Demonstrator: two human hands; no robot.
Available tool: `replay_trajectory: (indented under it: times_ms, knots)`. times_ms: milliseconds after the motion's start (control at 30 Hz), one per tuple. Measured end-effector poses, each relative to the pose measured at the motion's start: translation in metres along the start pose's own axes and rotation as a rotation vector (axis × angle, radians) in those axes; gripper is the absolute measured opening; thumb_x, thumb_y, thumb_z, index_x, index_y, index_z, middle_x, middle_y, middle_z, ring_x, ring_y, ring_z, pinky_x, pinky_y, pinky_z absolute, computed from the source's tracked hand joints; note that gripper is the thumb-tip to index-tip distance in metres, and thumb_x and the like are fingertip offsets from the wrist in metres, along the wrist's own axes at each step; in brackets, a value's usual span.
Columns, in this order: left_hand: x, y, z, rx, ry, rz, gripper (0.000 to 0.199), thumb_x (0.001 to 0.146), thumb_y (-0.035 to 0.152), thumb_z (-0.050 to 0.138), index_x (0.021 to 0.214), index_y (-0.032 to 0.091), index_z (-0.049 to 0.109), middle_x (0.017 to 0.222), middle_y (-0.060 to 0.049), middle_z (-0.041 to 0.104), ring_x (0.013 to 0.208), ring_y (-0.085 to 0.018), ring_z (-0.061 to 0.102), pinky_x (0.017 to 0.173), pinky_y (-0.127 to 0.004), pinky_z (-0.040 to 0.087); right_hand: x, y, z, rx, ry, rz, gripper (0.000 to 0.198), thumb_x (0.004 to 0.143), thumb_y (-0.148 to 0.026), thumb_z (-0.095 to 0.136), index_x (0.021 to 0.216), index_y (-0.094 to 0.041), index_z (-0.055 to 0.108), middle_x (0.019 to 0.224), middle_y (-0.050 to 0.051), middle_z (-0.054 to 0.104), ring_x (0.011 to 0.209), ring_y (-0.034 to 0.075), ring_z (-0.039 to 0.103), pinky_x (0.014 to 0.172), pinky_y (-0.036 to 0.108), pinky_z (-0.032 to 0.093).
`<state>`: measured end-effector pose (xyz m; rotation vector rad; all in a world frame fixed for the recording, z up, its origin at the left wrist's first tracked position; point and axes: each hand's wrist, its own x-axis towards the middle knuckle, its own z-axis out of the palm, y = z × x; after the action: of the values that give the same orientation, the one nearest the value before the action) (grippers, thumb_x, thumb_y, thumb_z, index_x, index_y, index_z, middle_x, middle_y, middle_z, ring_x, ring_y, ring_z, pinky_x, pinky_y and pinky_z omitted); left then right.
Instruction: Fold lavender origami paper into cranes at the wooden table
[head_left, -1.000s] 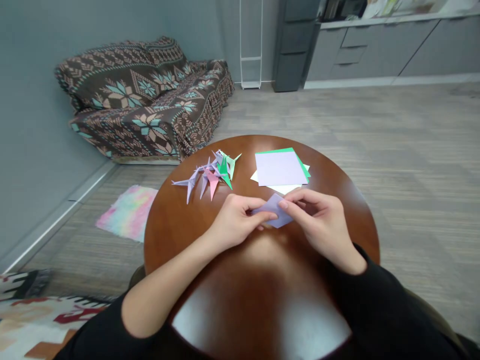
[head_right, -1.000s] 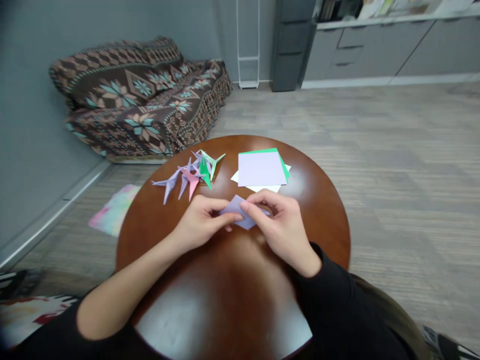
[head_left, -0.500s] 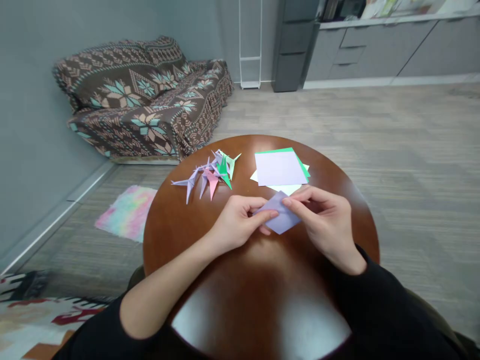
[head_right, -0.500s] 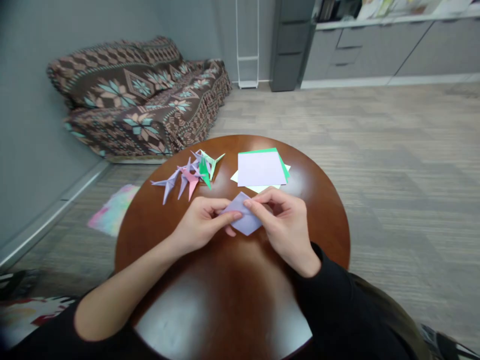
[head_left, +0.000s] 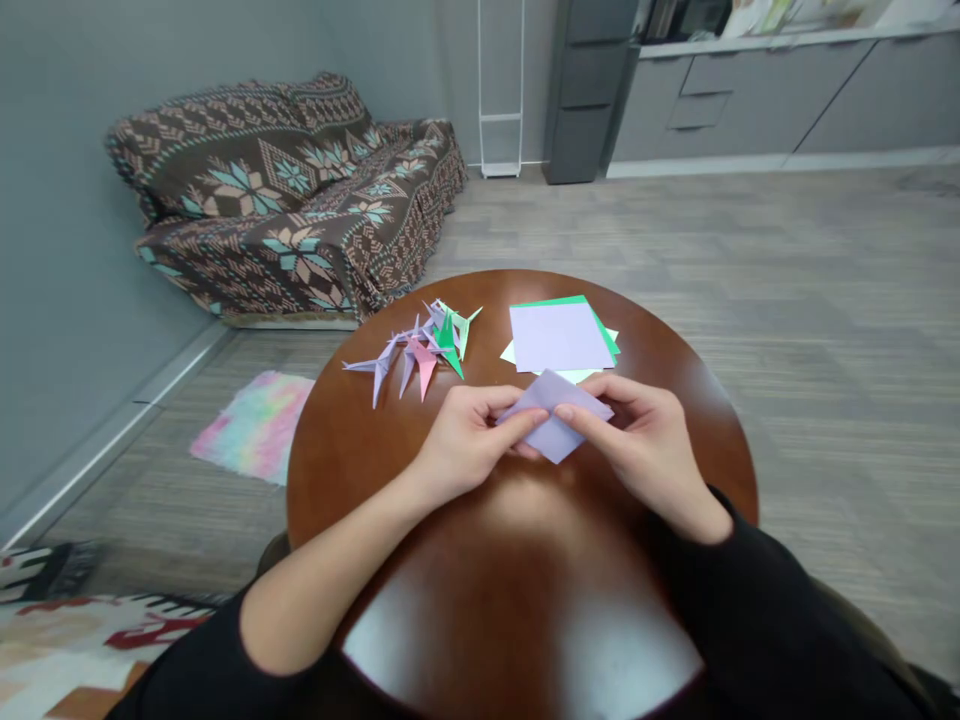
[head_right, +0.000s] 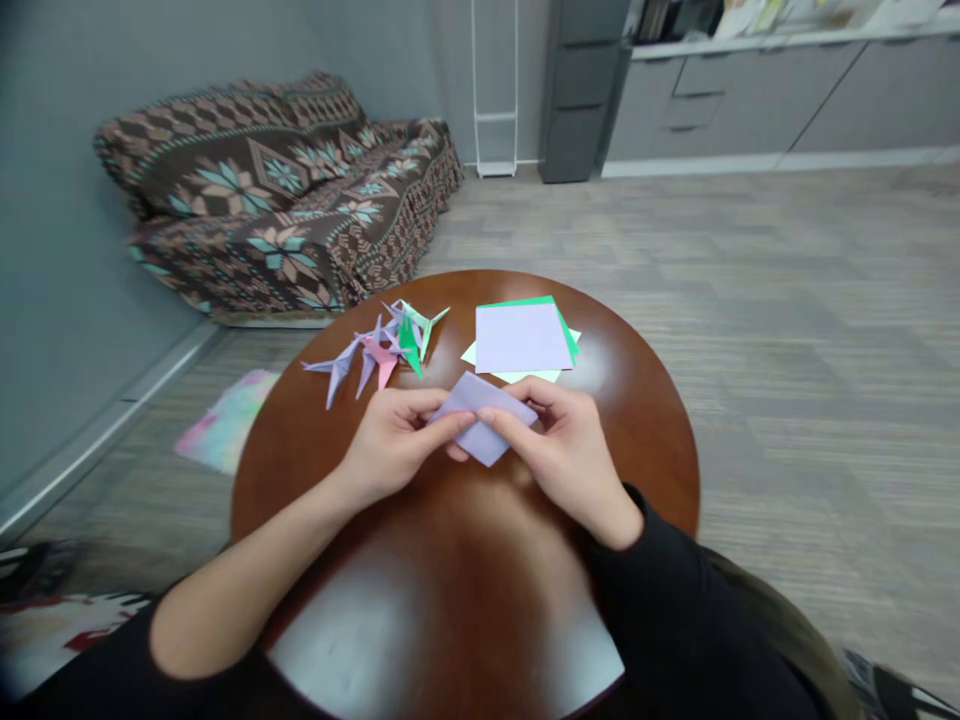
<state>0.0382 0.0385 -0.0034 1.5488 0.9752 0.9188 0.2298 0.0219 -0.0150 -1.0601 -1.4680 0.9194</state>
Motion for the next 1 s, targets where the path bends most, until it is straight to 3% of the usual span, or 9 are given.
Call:
replay_trajectory:
  times_ms: [200, 467, 667, 867, 1000]
  knots:
    - [0.002, -0.002, 0.001, -0.022, 0.069, -0.031, 0.027, 0.081, 0.041, 0.078, 0.085, 0.015, 0.080, 0.071, -0.004, 0.075, 0.057, -0.016, 0.070, 0.055, -0.025, 0.059, 0.000, 0.002, 0.000, -0.019, -0.056, 0.041, 0.011, 0.086, -0.027, 0.075, 0.082, -0.017, 0.075, 0.075, 0.001, 0.072, 0.067, 0.015, 0.061, 0.062, 0.026, 0.046]
    - [0.004, -0.006, -0.001, -0.082, 0.016, -0.095, 0.026, 0.078, 0.039, 0.082, 0.084, 0.014, 0.081, 0.073, -0.003, 0.076, 0.060, -0.017, 0.070, 0.058, -0.027, 0.061, 0.000, 0.005, 0.000, -0.018, -0.036, 0.031, 0.014, 0.083, -0.023, 0.075, 0.072, -0.017, 0.071, 0.067, 0.000, 0.066, 0.062, 0.013, 0.054, 0.058, 0.026, 0.043]
    - [0.006, -0.009, -0.004, -0.091, 0.034, -0.112, 0.028, 0.077, 0.041, 0.083, 0.085, 0.014, 0.081, 0.074, -0.005, 0.077, 0.063, -0.018, 0.072, 0.058, -0.027, 0.062, 0.006, 0.007, -0.005, 0.104, 0.032, 0.073, 0.014, 0.077, -0.028, 0.083, 0.072, -0.019, 0.074, 0.071, 0.002, 0.072, 0.066, 0.017, 0.063, 0.064, 0.029, 0.052]
    - [0.008, -0.012, -0.005, -0.117, 0.050, -0.112, 0.031, 0.076, 0.041, 0.083, 0.088, 0.013, 0.081, 0.079, -0.006, 0.079, 0.065, -0.018, 0.073, 0.057, -0.025, 0.063, 0.010, 0.012, -0.010, 0.097, 0.150, 0.077, 0.017, 0.074, -0.029, 0.087, 0.069, -0.019, 0.073, 0.069, 0.001, 0.069, 0.065, 0.015, 0.060, 0.062, 0.028, 0.049]
    - [0.009, -0.011, -0.005, -0.107, 0.086, -0.100, 0.032, 0.075, 0.042, 0.084, 0.082, 0.012, 0.079, 0.075, -0.006, 0.077, 0.064, -0.018, 0.072, 0.055, -0.026, 0.064, 0.014, 0.021, -0.014, 0.186, 0.249, 0.023, 0.019, 0.083, -0.034, 0.079, 0.071, -0.020, 0.072, 0.069, 0.001, 0.067, 0.068, 0.016, 0.061, 0.068, 0.031, 0.051]
